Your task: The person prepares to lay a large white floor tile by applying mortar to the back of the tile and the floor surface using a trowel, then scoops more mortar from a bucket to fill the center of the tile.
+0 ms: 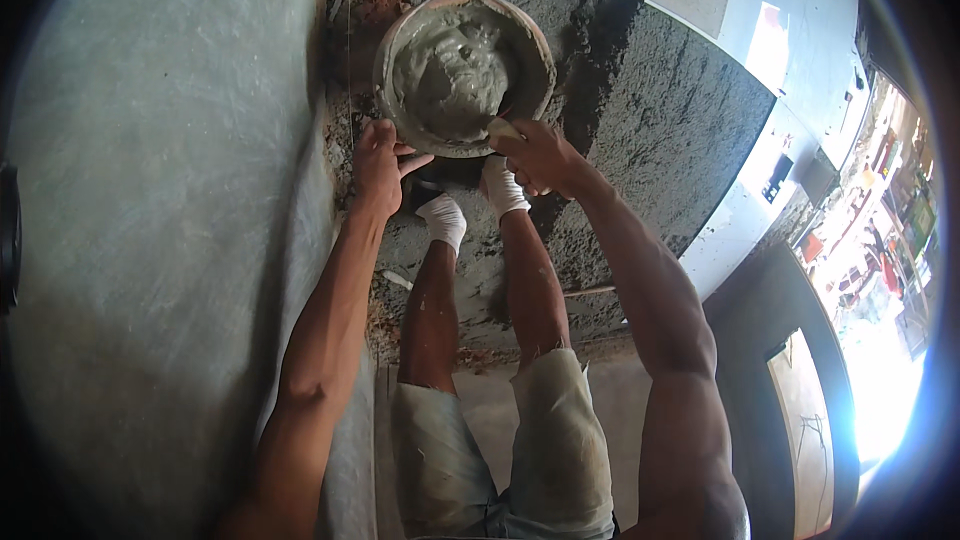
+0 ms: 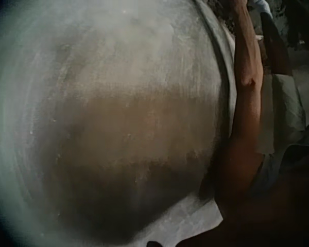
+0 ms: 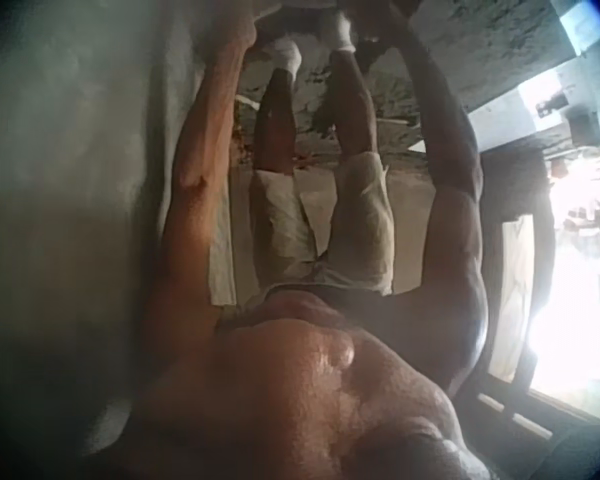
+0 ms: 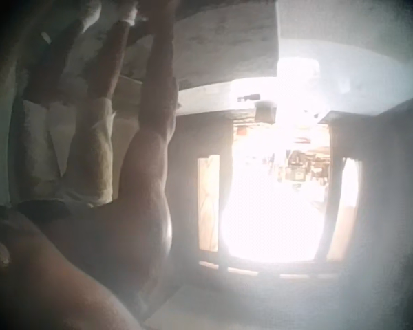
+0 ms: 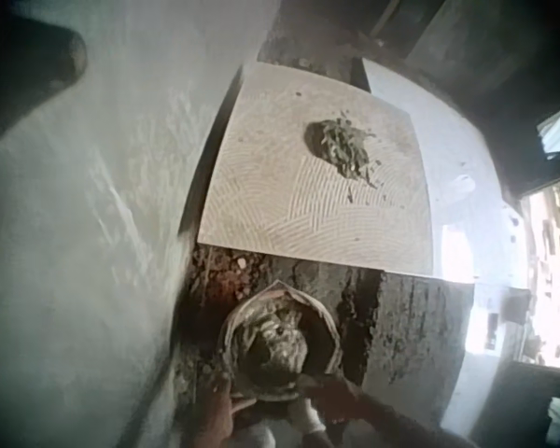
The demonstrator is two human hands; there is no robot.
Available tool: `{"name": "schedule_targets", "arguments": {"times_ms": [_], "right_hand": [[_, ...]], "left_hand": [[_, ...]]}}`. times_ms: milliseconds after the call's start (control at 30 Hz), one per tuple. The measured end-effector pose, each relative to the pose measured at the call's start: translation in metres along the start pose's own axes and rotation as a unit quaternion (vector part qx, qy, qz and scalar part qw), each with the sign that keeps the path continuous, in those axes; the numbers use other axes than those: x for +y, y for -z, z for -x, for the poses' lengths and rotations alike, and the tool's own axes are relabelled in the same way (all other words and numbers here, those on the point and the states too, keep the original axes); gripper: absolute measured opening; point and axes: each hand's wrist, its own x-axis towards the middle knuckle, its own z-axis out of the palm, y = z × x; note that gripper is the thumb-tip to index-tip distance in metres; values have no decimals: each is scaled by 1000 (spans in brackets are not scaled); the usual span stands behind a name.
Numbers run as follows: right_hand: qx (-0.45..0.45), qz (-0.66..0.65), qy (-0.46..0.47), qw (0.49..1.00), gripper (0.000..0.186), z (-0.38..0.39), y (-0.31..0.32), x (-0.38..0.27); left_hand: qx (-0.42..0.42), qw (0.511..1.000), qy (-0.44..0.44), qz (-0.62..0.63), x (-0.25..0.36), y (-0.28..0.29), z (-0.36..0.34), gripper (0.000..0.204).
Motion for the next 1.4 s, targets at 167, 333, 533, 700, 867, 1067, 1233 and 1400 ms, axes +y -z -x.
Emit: {"name": "schedule_targets", "arguments": {"times_ms": [167,333,533,700,867,1067,1233,1400], "right_hand": [[82,108,81,988,37,22,15,-1],[159,360,165,905,25,70,-19,-23],[212,606,153,751,27,4,-49,-32],[194,502,169,826,25,89,-61,-74],[208,523,112,819,27,4,-39,-36],[160,485,20,860,18,89,-39,-109],[166,564,105,802,18,12,1,-87],[179,523,48,832,19,76,-20,-119]], "left_hand": [[-17,999,18,21,-2,-15,-3,15],[21,1000,21,5,-5,-8,10,14],[18,998,51,-33,13,-33,8,16],[52,996,30,-71,23,0,18,21],[24,998,38,-44,10,-33,3,18],[33,995,31,-85,29,7,8,17],[7,997,32,-68,20,-18,1,18],[32,993,25,-107,34,14,4,19]]}}
